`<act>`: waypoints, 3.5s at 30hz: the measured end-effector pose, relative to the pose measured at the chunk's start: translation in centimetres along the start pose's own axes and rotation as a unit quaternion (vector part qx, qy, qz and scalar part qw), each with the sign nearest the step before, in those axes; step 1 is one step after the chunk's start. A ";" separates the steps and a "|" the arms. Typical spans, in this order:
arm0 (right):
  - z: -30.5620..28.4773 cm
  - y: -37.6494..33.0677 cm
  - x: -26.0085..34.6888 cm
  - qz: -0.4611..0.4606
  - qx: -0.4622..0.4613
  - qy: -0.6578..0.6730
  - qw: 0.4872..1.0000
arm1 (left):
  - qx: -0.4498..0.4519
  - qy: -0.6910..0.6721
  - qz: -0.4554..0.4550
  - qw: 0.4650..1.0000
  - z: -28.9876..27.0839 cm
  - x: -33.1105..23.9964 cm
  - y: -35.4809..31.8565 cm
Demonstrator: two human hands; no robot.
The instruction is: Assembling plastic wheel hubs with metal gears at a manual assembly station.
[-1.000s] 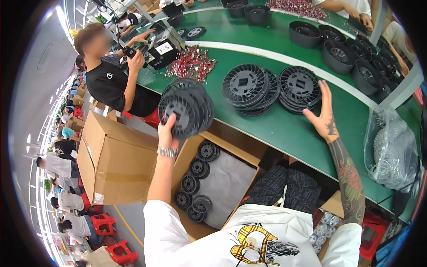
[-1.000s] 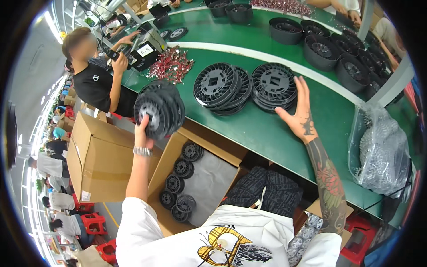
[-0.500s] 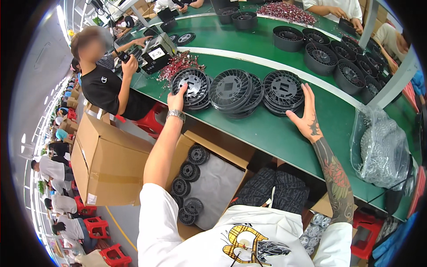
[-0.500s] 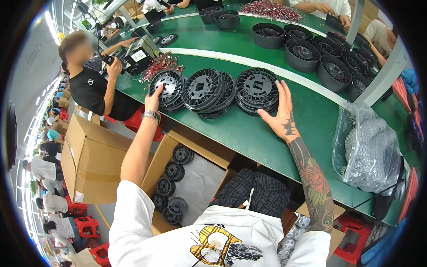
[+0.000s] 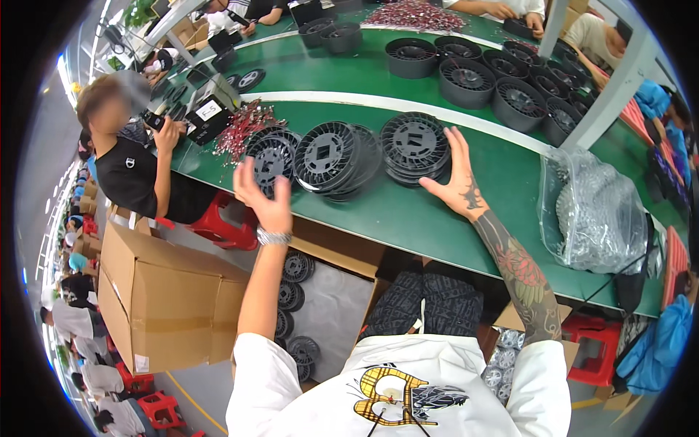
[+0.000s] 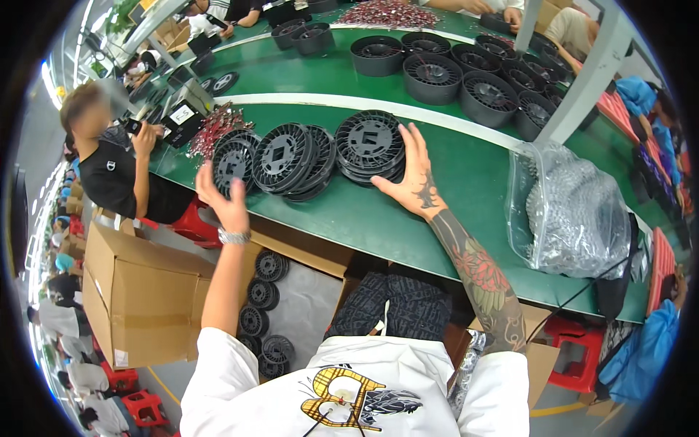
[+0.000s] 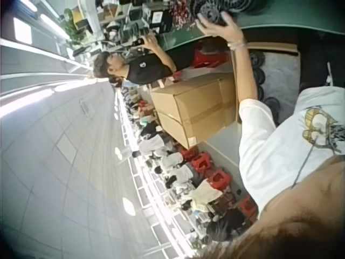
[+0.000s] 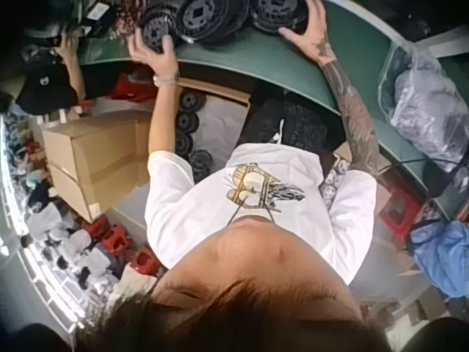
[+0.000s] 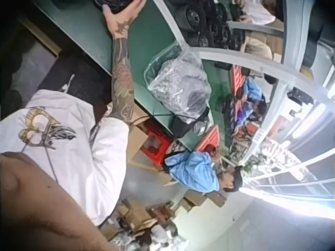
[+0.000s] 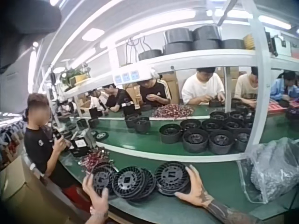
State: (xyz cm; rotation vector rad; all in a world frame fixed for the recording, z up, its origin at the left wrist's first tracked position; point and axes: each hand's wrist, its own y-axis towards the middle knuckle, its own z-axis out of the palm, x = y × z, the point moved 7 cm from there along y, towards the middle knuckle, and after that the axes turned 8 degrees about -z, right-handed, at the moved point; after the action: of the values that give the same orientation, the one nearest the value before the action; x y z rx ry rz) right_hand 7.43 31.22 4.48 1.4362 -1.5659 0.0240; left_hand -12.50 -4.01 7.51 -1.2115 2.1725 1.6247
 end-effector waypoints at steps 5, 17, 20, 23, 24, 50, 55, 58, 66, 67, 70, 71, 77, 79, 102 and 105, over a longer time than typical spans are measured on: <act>0.1 0.0 0.3 -0.014 -0.003 -0.013 1.000 | 0.051 0.116 0.018 0.992 2.6 -2.5 -3.9; 0.8 0.0 0.0 -0.013 0.001 -0.010 1.000 | 0.222 0.034 0.063 0.972 5.7 1.6 0.5; 0.8 0.0 0.6 -0.018 0.008 -0.014 1.000 | 0.261 0.040 0.066 0.962 6.4 0.9 1.3; 0.2 -0.2 0.6 -0.013 0.002 -0.024 1.000 | 0.297 -0.019 0.054 0.953 8.0 0.2 1.1; 0.3 -0.2 0.6 -0.008 -0.003 -0.023 1.000 | 0.287 -0.028 0.054 0.956 8.1 0.2 0.7; -0.1 -0.4 -0.1 0.009 -0.030 -0.014 0.999 | -0.028 0.225 -0.125 0.966 3.7 5.3 0.5; -1.1 -0.7 -1.0 -0.032 -0.057 -0.049 0.997 | 0.046 0.035 -0.186 0.981 3.5 6.3 1.1; 0.1 -0.1 -0.3 -0.045 -0.088 -0.043 0.994 | -0.023 -0.022 -0.179 0.983 0.4 9.4 1.0; -12.5 -0.4 1.7 -0.131 0.172 -0.448 0.867 | -0.050 -0.265 -0.273 0.923 -0.3 11.3 -0.2; -14.9 -1.1 0.2 -0.027 0.292 -0.499 0.815 | -0.058 -0.275 -0.268 0.922 -0.1 10.5 -0.2; -19.8 -4.0 -0.4 0.078 0.436 -0.565 0.696 | -0.052 -0.337 -0.312 0.887 0.1 13.0 -1.1; -20.7 -5.0 -0.3 0.078 0.468 -0.592 0.651 | -0.051 -0.334 -0.315 0.887 0.0 13.9 -1.2; -27.0 -6.0 4.0 0.035 0.274 -0.415 0.867 | -0.084 -0.306 -0.323 0.892 -2.7 13.3 -2.2; -33.3 -6.5 2.9 0.023 0.107 -0.421 0.901 | -0.089 -0.302 -0.300 0.900 -4.6 10.8 -2.6; -52.8 -17.0 -12.7 0.256 -0.052 -0.622 0.738 | 0.372 -0.348 -0.023 0.860 9.7 -22.4 -15.4; -50.9 -13.2 -8.2 0.241 -0.118 -0.502 0.822 | 0.406 -0.327 -0.053 0.852 10.3 -22.0 -15.4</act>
State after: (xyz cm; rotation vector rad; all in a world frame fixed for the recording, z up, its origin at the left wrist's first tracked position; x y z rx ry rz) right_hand 47.48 63.28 18.58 0.7998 -2.6422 -0.7112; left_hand 9.19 14.72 4.73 -0.4158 1.9120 0.7150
